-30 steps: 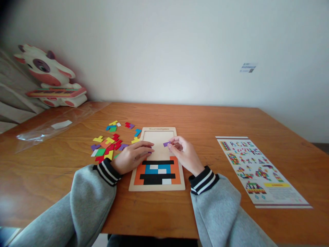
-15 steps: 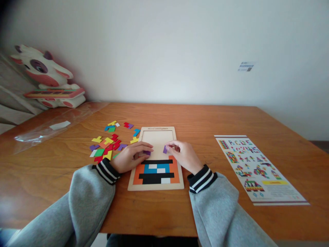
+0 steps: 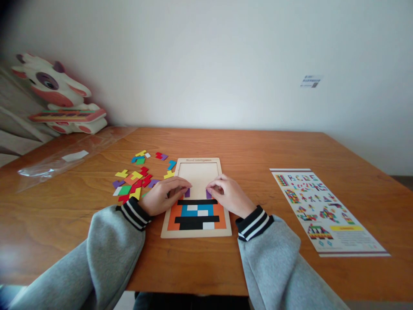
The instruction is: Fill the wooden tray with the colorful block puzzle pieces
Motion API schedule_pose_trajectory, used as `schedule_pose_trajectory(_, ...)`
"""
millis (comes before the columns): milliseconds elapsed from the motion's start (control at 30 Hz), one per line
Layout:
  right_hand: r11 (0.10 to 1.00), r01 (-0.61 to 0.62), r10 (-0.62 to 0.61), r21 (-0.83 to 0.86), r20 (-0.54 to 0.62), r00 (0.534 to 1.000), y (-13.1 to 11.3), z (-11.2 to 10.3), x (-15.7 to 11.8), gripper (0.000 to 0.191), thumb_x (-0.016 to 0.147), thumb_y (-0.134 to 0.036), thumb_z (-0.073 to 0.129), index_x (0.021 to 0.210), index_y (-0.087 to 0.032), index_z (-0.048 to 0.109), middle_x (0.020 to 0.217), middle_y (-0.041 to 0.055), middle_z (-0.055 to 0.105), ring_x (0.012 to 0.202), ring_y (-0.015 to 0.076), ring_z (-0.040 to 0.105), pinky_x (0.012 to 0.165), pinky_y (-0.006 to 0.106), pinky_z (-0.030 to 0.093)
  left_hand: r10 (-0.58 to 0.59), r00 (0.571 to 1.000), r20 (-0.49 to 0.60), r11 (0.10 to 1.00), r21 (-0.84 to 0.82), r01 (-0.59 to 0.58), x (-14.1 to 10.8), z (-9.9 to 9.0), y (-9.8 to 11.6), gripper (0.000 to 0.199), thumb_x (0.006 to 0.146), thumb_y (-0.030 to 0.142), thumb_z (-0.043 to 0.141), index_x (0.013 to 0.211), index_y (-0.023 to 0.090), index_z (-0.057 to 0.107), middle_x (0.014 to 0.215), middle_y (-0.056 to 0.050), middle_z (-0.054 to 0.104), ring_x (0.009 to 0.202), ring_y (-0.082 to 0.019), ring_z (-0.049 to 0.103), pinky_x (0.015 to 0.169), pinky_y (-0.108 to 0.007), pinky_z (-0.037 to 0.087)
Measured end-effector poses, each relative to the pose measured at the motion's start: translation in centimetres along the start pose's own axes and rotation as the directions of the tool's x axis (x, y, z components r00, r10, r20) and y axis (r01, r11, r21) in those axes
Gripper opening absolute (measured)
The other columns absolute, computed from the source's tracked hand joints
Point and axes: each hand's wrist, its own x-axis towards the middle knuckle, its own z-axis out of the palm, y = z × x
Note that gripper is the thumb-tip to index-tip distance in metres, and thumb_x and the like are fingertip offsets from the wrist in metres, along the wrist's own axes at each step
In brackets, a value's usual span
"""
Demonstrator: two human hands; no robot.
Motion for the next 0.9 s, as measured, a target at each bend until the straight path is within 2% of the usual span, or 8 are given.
schedule_pose_trajectory(133, 0.999, -0.011, 0.012, -0.053, 0.01, 1.0, -0.1, 0.06, -0.07, 0.024, 0.089, -0.044, 0.066, 0.089, -0.022, 0.076, 0.092, 0.0052, 0.063, 0.075, 0.0164, 0.06, 0.074, 0.033, 0.051, -0.018, 1.0, 0.011, 1.0, 0.021, 0.017, 0.04, 0.0, 0.04, 0.019, 0.097, 0.019, 0.053, 0.109, 0.017, 0.067, 0.101, -0.007, 0.072, 0.078, -0.013, 0.067, 0.074, -0.026, 0.055)
schedule_pose_trajectory(367, 0.995, 0.004, -0.005, -0.104, -0.011, 1.0, 0.05, 0.41, -0.06, 0.017, 0.087, -0.039, 0.069, 0.085, -0.022, 0.072, 0.091, 0.0045, 0.061, 0.079, 0.0176, 0.06, 0.075, 0.033, 0.051, 0.006, 1.0, 0.024, 0.999, 0.049, -0.008, 0.06, 0.45, -0.4, 0.017, 0.093, 0.021, 0.061, 0.109, 0.019, 0.067, 0.097, -0.006, 0.072, 0.088, -0.017, 0.068, 0.082, -0.029, 0.055)
schedule_pose_trajectory(733, 0.996, -0.001, -0.001, -0.09, -0.022, 1.0, 0.5, 0.52, -0.13, 0.014, 0.085, -0.035, 0.071, 0.084, -0.021, 0.068, 0.09, 0.0036, 0.06, 0.08, 0.0173, 0.062, 0.075, 0.032, 0.051, -0.022, 0.999, 0.023, 0.999, 0.031, 0.021, 0.06, 0.3, 0.08, 0.017, 0.092, 0.018, 0.058, 0.107, 0.019, 0.068, 0.093, -0.004, 0.071, 0.073, -0.013, 0.065, 0.076, -0.028, 0.055)
schedule_pose_trajectory(900, 0.992, 0.002, -0.004, -0.123, -0.02, 1.0, 0.21, 0.37, -0.14, 0.015, 0.085, -0.036, 0.07, 0.082, -0.021, 0.067, 0.088, 0.0034, 0.059, 0.079, 0.0178, 0.06, 0.073, 0.033, 0.05, -0.002, 1.0, 0.017, 0.999, 0.037, 0.001, 0.03, 0.29, 0.01, 0.016, 0.091, 0.018, 0.061, 0.105, 0.019, 0.068, 0.092, -0.004, 0.072, 0.079, -0.015, 0.066, 0.077, -0.028, 0.054)
